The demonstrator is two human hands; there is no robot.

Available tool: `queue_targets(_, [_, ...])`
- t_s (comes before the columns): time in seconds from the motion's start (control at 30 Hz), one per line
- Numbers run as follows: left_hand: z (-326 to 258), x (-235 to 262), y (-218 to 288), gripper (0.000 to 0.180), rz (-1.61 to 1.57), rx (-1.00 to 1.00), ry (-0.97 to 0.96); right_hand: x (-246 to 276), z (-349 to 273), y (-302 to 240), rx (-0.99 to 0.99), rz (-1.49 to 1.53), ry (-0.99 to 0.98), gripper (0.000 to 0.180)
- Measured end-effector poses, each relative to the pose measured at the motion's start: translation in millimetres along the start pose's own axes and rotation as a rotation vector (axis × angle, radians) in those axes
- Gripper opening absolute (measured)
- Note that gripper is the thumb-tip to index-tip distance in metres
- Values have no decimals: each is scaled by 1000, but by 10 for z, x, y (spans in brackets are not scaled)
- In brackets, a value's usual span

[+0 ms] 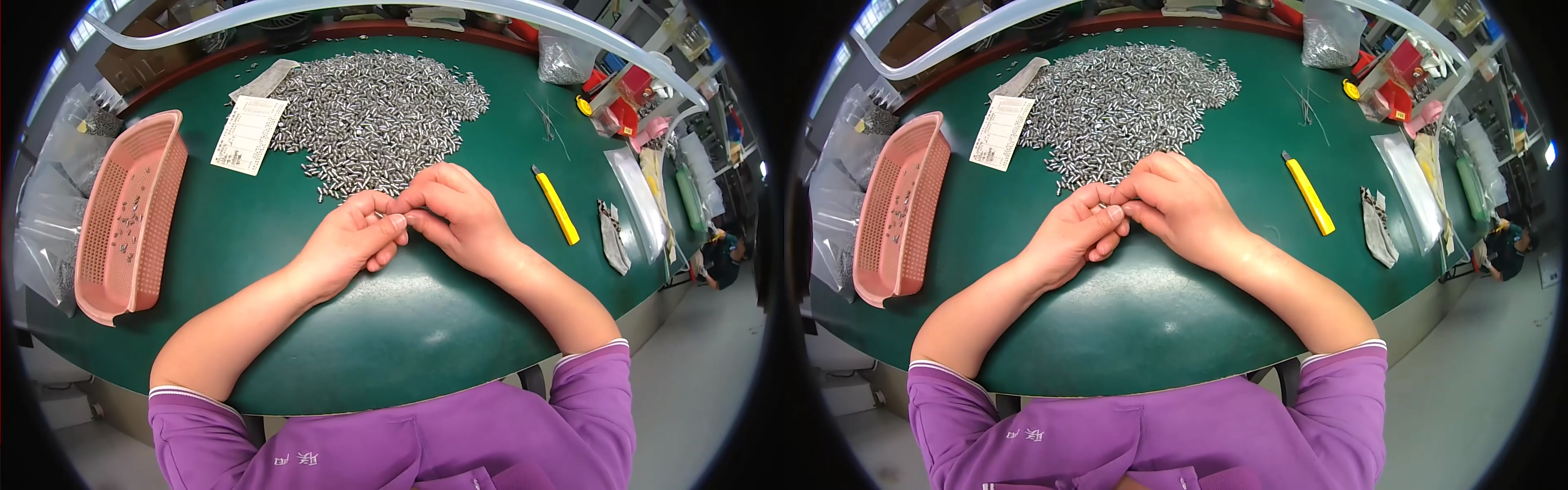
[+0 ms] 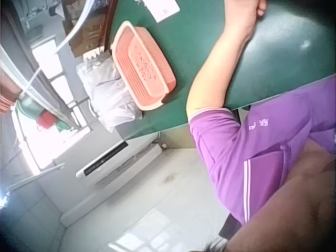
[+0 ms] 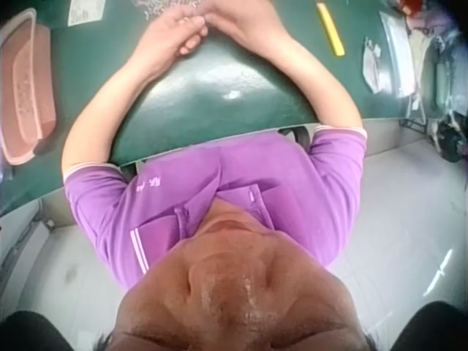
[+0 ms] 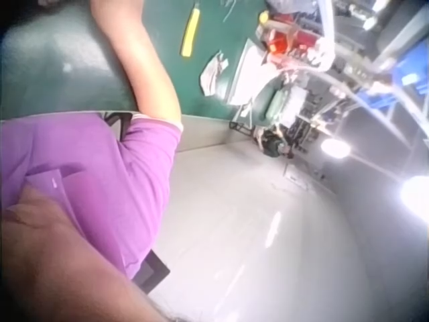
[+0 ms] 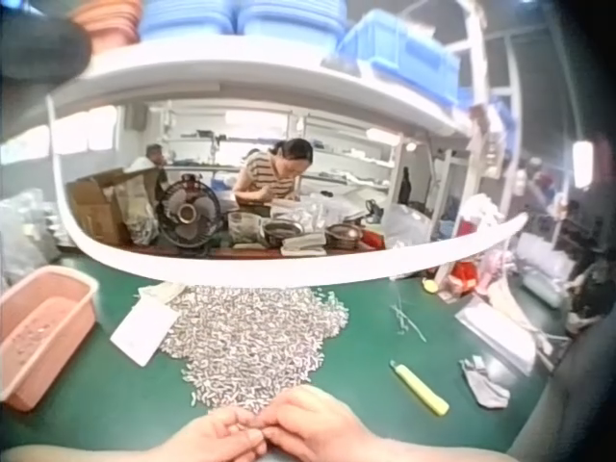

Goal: Manual inspection and sorting of small metal components on a workbench in a factory setting.

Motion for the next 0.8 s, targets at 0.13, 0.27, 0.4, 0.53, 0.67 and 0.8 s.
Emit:
queue_targets(0.13, [-13, -7, 8, 15, 12, -11, -19, 22, 8, 39, -1, 17, 73, 14])
queue_targets(0.27, [-1, -6, 3, 16, -26, -10, -68, 160, 8, 186, -81, -115, 135, 14])
queue_targets(0.4, [-5, -1, -5, 19, -16, -4, -36, 217, -24, 286, -140, -228, 95, 11])
queue_targets(0.53, [-1, -14, 2, 22, -31, 5, -50, 256, -63, 318, -150, -316, -3, 13])
queue_targets(0.67, [-2, 1, 0, 23, -59, 8, -55, 225, -89, 343, -198, -298, -81, 11])
queue_targets(0.8, [2, 18, 7, 25, -69, -16, -71, 200, -118, 373, -223, -315, -171, 10])
Point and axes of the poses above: each hand's wrist, its own z-axis towards the middle knuckle, its own x-axis out of the back of the hand, y = z × x, the point moved 3 cm from there along z, towards the middle knuckle, and after that the axes turned 15 degrees about x, right-handed, at the moved point
